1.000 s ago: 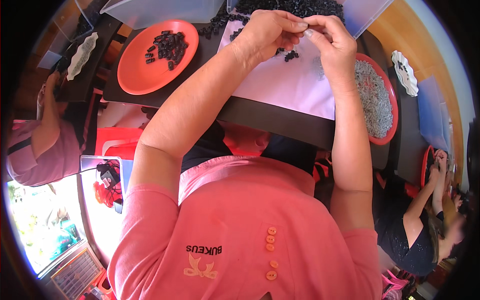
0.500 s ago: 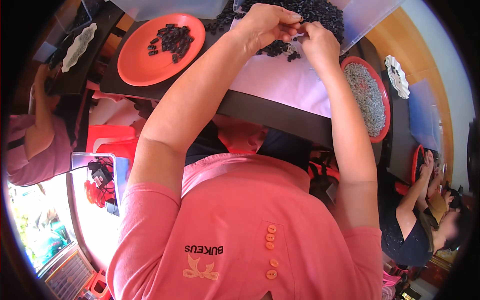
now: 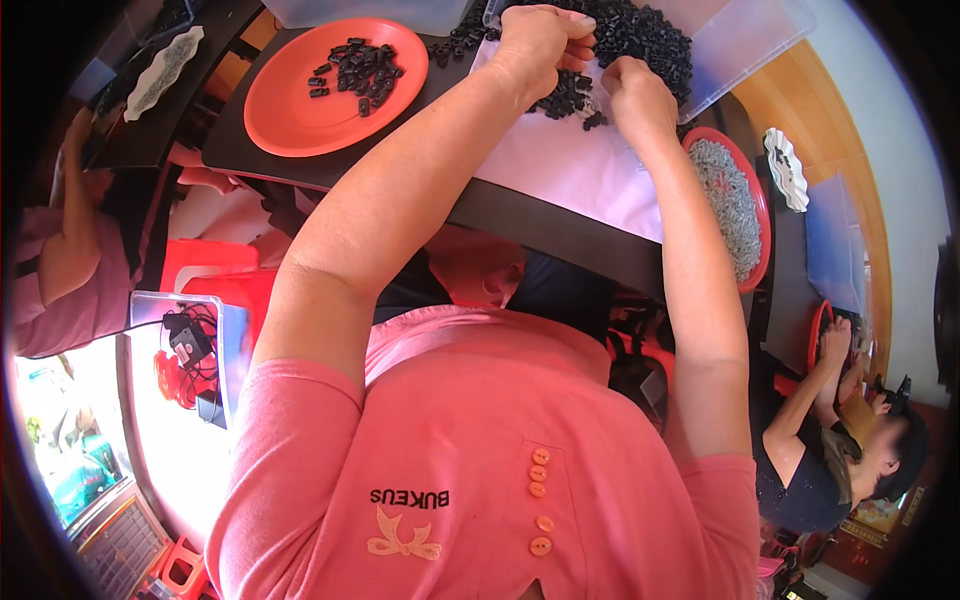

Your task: The person repeatedly assembles small black plastic parts with small metal components by hand at a table.

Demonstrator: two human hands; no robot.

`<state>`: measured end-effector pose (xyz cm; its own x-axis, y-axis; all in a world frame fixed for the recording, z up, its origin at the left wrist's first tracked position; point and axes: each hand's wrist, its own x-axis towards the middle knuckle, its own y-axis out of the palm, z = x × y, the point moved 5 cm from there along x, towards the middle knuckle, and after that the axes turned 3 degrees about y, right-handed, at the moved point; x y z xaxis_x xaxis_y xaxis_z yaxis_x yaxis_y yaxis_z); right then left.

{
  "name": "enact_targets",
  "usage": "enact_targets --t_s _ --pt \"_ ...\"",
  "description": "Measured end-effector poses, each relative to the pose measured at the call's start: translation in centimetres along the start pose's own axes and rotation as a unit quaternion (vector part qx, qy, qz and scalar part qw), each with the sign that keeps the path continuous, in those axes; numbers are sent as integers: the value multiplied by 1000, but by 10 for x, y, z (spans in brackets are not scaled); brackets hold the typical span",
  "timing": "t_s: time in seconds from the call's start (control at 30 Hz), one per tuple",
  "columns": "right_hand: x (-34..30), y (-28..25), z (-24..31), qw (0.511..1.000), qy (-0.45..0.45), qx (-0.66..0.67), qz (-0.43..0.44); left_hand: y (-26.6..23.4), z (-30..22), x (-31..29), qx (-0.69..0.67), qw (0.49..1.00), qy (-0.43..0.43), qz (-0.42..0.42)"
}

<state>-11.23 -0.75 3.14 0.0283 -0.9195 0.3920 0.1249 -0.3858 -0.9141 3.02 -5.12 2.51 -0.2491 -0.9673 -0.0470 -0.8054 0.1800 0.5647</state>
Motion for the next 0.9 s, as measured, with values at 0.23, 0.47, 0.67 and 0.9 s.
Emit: enact_targets --t_s 0.23,0.47,0.67,0.9 --pt "-18 -12 61 771 140 611 117 0 7 8 -109 992 53 -32" --pt "-15 -12 63 777 99 620 50 1 0 -10 -111 994 -23 2" --pt "-14 -15 56 840 -7 541 23 -1 7 -3 -126 991 -28 20" --pt "-24 -32 62 912 -120 386 -73 0 17 -1 -128 991 -30 11"
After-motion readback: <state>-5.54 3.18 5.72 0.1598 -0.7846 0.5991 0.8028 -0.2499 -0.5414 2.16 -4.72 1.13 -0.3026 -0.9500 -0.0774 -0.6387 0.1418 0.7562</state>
